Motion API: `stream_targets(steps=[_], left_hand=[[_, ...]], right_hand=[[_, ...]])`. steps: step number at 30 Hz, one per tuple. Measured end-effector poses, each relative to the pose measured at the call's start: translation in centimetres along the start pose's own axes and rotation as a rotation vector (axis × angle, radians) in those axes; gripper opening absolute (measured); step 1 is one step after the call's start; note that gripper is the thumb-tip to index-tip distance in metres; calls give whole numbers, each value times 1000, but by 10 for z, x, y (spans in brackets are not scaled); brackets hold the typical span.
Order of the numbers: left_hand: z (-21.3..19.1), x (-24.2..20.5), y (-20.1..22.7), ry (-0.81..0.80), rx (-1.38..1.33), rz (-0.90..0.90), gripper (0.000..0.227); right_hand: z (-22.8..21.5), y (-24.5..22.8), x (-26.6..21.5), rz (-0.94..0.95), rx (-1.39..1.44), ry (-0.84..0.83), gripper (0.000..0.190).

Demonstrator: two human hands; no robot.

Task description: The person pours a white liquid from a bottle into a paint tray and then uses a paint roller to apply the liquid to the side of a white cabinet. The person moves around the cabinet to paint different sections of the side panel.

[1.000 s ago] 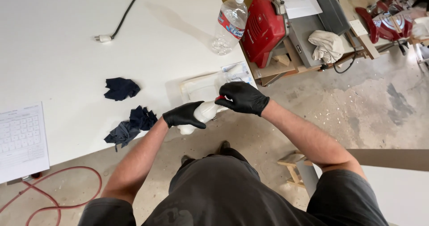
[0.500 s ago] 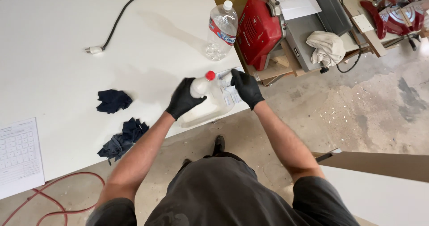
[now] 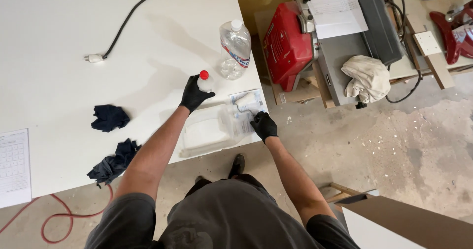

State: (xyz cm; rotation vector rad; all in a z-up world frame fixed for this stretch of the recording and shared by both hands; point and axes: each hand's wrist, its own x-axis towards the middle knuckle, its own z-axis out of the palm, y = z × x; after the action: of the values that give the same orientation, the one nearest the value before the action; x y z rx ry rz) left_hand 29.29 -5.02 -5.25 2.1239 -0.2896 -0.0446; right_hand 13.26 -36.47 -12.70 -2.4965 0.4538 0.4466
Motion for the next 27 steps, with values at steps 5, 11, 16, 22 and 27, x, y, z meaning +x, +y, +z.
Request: stream_targets(steps=[5, 11, 16, 22, 27], left_hand=[[10, -5, -17, -22, 28, -65, 88], [3, -20, -9, -77, -48, -132, 93], [-16, -38, -10, -10, 74, -44, 96], [-53, -125, -59, 438, 153, 65, 39], [-66, -188, -85, 448, -529, -287, 37]], right_hand=[[18, 26, 28, -87, -39, -27, 31], [-12, 14, -1, -291, -326, -11, 45], [-47, -28, -38, -93, 235, 138, 33], [-55, -80, -121, -104, 217, 304, 38], [11, -140, -183, -304, -69, 354, 53]])
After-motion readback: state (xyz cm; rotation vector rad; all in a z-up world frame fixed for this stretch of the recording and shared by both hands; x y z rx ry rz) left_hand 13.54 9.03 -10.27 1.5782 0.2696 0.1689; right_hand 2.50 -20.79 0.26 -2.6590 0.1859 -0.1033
